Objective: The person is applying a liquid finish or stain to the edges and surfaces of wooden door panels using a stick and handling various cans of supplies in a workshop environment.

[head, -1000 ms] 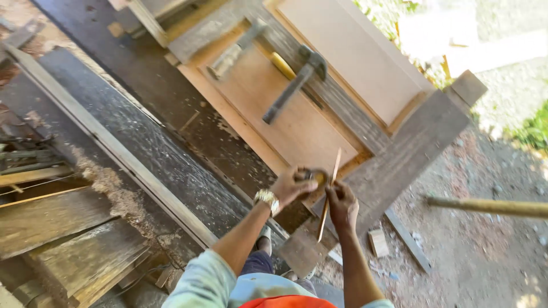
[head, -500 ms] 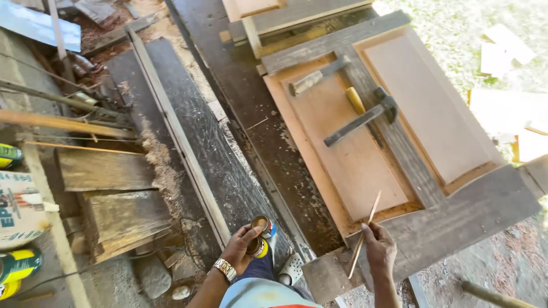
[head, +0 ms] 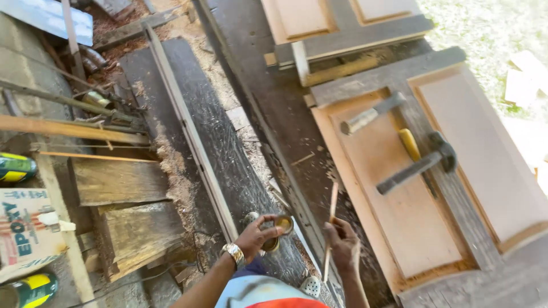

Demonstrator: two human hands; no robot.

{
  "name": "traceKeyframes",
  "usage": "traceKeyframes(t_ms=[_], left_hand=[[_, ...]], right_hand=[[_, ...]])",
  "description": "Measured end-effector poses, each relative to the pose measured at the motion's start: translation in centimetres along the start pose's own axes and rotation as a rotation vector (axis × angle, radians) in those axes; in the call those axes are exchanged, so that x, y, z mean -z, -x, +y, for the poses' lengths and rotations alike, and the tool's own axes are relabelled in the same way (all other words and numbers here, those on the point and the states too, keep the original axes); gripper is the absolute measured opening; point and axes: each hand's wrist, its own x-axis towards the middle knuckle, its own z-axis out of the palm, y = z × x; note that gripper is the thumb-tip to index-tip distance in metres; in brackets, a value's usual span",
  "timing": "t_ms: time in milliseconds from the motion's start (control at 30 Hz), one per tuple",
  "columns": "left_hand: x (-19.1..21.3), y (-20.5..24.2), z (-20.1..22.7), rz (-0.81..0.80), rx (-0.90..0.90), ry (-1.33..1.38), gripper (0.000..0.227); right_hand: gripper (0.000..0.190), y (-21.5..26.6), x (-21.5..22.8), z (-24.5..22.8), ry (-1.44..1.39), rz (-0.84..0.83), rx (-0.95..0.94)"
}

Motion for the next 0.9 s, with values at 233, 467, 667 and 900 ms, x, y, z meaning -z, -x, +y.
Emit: traceKeyframes(t_ms=[233, 467, 667, 900], left_hand=[[9.9, -1.1, 7.8, 0.12, -0.087, 0.005, 0.071], [13.4, -2.4, 13.6, 0.105, -0.057, 0.121, 0.066], [17.1, -7.8, 16.0, 0.004, -0.088, 0.264, 0.06], [20.5, -13.0, 24.4, -0.049, 0.019, 0.274, 0.051]], right_hand=[[0.035, -2.5, -13.1, -7.7, 0.092, -0.228, 0.069], [0.046, -6.6, -21.1, -14.4, -0.007, -0.59, 0.208], [0.066, -8.5, -27.0, -21.8, 0.134, -0.77, 0.351], [0.061, -16.3, -32.8, -28.5, 0.285, -0.815, 0.216]])
